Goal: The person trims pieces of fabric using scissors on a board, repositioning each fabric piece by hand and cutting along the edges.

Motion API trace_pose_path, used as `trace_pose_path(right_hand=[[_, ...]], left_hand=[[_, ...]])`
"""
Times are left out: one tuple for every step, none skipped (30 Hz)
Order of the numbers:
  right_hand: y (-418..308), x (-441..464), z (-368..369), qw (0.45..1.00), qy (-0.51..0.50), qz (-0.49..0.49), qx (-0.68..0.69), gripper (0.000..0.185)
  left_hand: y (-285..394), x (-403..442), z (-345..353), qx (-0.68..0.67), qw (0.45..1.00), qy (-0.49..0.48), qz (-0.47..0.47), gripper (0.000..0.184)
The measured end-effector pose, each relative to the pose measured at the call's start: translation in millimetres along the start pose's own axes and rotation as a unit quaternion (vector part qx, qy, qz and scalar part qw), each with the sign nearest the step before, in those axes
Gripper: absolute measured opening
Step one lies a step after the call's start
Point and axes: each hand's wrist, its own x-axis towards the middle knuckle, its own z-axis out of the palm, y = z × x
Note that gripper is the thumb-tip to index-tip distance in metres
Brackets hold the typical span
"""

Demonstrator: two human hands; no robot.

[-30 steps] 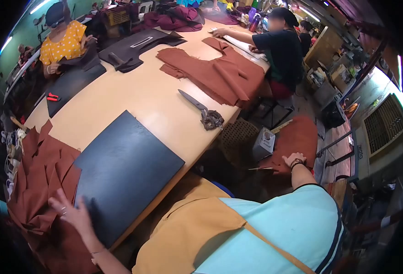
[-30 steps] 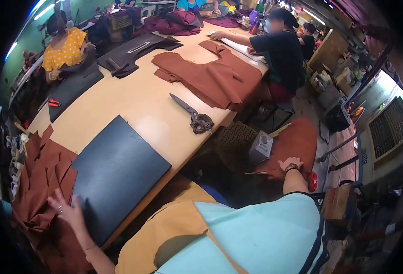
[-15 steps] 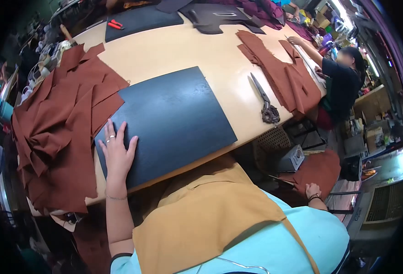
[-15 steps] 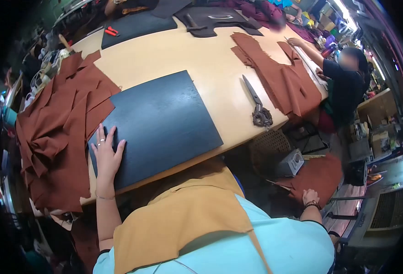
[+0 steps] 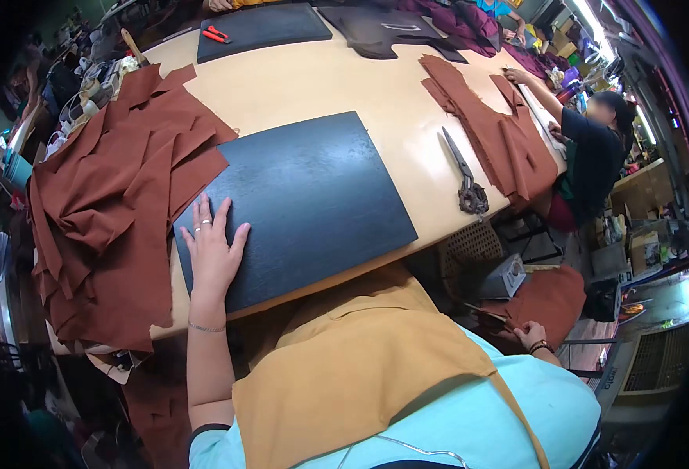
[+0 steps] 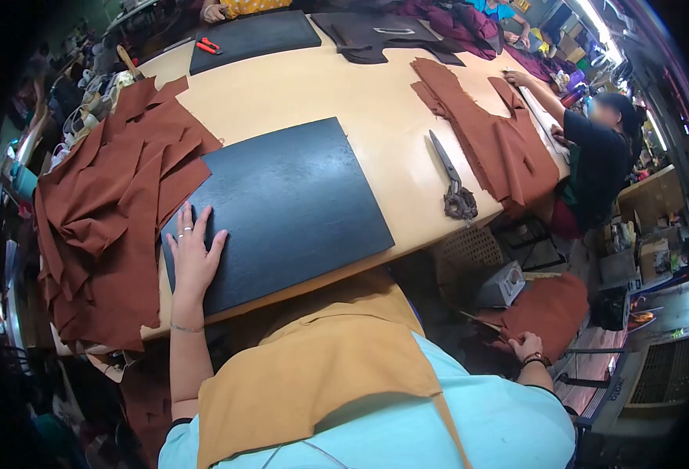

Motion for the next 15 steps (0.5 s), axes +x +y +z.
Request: trace_pose_path(right_hand=[[1,1,0,0.999,-0.017,0.013,0.035,0.025],[0,7,-1,0.997,-0.034,0.027,0.07,0.025],[-2,12,-3,0.992,-0.051,0.043,0.105,0.025],[-12,13,-16,0.99,-0.069,0.071,0.097,0.021],[-9,13,-12,0.992,-0.063,0.069,0.089,0.021],[-3,17,-4,0.993,-0.058,0.066,0.081,0.021],[3,21,4,0.994,-0.053,0.062,0.073,0.02],[13,25,12,0.992,-0.049,0.069,0.096,0.021],[17,29,15,0.989,-0.044,0.075,0.118,0.021],[22,31,18,0.986,-0.04,0.081,0.14,0.021],[27,33,20,0.98,-0.03,0.105,0.167,0.021],[22,34,12,0.972,-0.019,0.129,0.193,0.021],[19,35,8,0.964,-0.009,0.153,0.218,0.022],[35,42,24,0.952,0.024,0.168,0.255,0.024],[38,45,27,0.942,0.058,0.186,0.273,0.024]], left_hand=[[-1,0,1,0.0,1.0,0.001,0.002,0.055],[0,0,0,0.0,1.0,0.0,0.002,0.055],[0,0,0,0.001,1.0,-0.001,0.003,0.056],[1,0,0,0.0,1.0,0.0,0.004,0.056],[1,1,0,-0.001,1.0,0.001,0.006,0.056],[1,0,0,-0.001,1.0,0.001,0.006,0.056],[0,0,0,-0.001,1.0,0.002,0.007,0.056],[0,0,0,0.0,1.0,0.001,0.008,0.056],[-1,0,0,0.001,1.0,-0.001,0.008,0.056],[-1,0,0,0.002,1.0,-0.002,0.007,0.056],[0,1,0,0.003,1.0,-0.003,0.007,0.056],[1,1,-1,0.003,1.0,-0.003,0.007,0.056],[1,0,-1,0.004,1.0,-0.003,0.006,0.056],[1,0,0,0.004,1.0,-0.002,0.008,0.056],[0,0,0,0.004,1.0,-0.001,0.009,0.056]])
